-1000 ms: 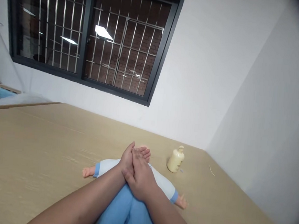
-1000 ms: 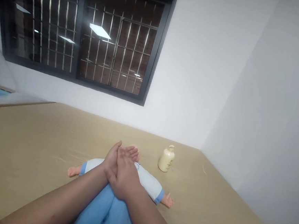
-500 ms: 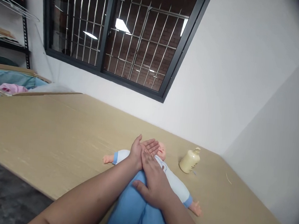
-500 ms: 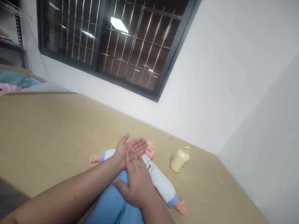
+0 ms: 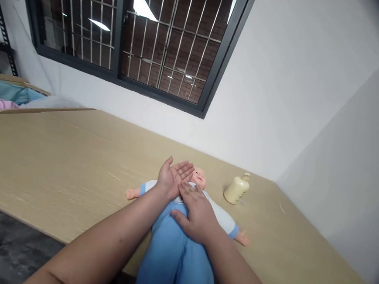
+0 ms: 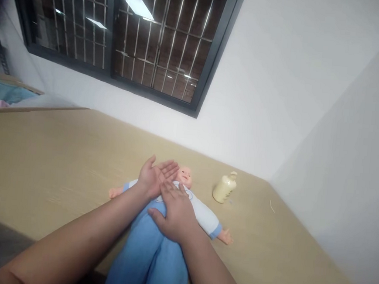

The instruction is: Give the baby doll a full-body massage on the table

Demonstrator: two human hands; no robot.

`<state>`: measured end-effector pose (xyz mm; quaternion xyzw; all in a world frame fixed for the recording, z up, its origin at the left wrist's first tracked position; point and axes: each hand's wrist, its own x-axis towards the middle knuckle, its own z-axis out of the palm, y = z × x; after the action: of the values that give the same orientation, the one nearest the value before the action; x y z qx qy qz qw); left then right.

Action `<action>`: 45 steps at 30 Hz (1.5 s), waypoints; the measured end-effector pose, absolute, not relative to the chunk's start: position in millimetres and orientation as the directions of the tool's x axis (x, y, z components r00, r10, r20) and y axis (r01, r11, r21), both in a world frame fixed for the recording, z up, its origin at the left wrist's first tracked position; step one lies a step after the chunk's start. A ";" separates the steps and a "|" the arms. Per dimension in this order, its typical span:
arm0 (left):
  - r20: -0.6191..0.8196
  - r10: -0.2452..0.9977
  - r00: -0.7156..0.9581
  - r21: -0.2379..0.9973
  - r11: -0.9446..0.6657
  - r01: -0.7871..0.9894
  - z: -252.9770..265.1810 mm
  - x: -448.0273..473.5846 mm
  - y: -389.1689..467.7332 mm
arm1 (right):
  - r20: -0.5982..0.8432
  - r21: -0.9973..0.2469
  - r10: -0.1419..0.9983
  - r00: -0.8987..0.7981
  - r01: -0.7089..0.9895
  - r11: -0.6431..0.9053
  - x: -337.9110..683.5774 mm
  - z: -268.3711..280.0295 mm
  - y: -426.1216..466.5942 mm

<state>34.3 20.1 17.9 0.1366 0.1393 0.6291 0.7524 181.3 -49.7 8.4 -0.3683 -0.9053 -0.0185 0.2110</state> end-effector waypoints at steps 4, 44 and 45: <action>-0.015 0.979 0.205 0.374 0.196 -0.906 15.7 31.3 22.8 | 0.393 -0.125 0.572 -0.720 0.575 0.809 182.1 8.6 -55.1; -0.032 0.942 0.334 0.478 0.308 -0.822 31.6 47.0 -5.0 | 0.434 -0.142 0.698 -0.570 0.722 0.678 182.8 12.4 -48.3; -0.047 0.953 0.300 0.478 0.285 -0.831 30.9 44.7 -2.2 | 0.424 -0.148 0.699 -0.576 0.717 0.681 183.2 12.2 -48.5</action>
<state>44.7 -2.2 30.9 0.1854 0.1643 0.5683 0.7847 183.2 -48.5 12.2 -0.3989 -0.8874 -0.0200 0.2300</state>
